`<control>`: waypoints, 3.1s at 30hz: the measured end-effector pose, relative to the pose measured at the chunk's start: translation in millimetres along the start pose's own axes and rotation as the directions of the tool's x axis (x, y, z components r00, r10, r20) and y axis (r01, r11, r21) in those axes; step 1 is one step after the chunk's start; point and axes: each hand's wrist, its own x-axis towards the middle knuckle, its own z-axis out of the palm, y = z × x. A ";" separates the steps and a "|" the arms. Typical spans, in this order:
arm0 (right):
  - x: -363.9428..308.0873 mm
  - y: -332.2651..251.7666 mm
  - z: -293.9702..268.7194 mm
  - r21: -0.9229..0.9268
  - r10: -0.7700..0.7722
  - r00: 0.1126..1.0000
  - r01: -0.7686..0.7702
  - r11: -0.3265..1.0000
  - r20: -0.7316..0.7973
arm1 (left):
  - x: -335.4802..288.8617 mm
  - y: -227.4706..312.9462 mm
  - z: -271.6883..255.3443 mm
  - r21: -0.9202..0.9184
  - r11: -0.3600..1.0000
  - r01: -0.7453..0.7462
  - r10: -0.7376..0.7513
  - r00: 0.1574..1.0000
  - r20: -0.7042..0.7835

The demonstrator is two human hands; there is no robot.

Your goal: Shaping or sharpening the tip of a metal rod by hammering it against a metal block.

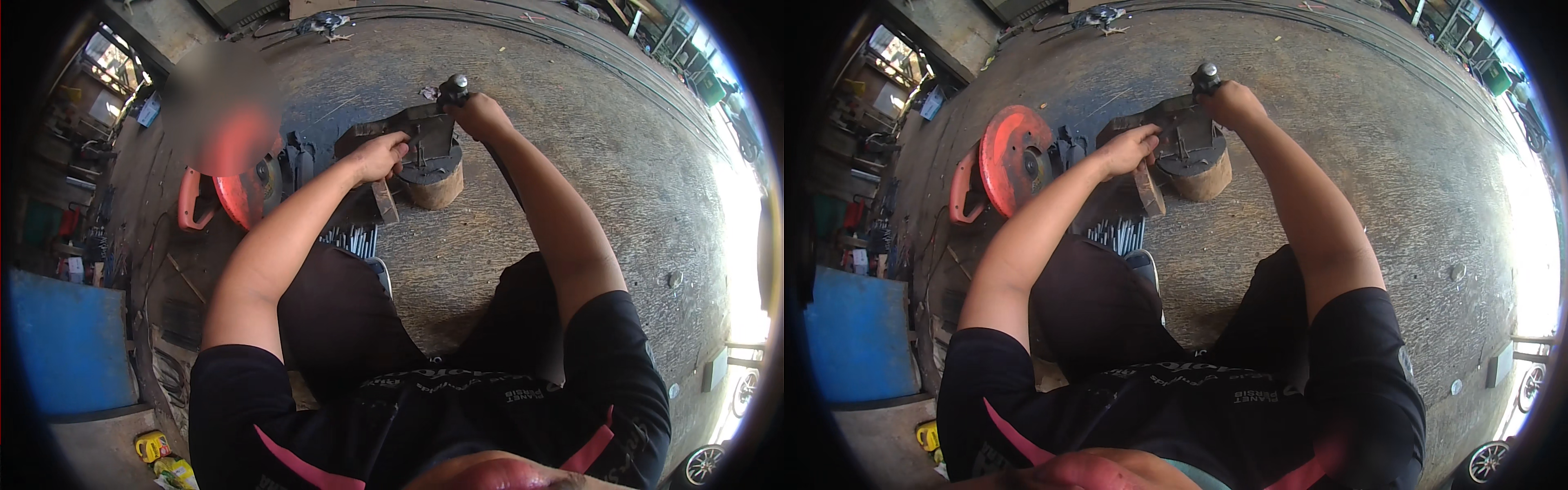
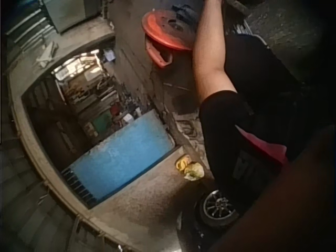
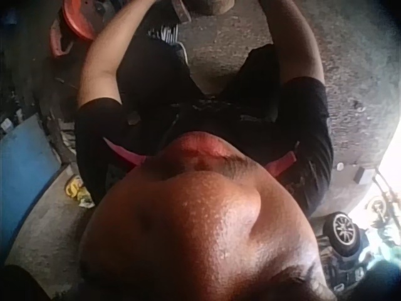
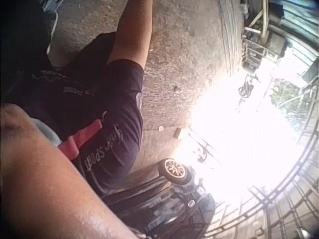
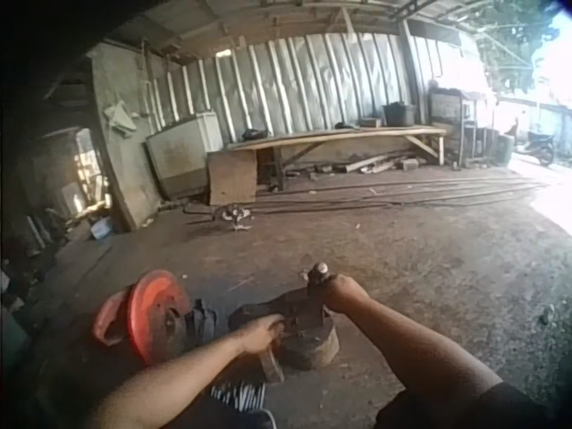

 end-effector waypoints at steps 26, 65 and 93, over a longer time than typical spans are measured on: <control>9.0 -12.5 -31.2 0.299 -0.023 0.979 0.084 0.951 -0.203 | 65.2 6.4 -21.7 0.589 0.807 0.025 0.113 0.974 -0.196; -26.4 -80.6 -79.3 0.485 -0.001 0.735 0.448 0.751 -0.678 | 47.3 1.1 -13.2 0.550 0.835 -0.026 0.208 0.940 -0.271; -16.4 -40.9 -79.0 0.259 -0.275 0.805 0.459 0.850 -0.526 | 48.7 3.2 -12.8 0.579 0.815 -0.015 0.215 0.936 -0.278</control>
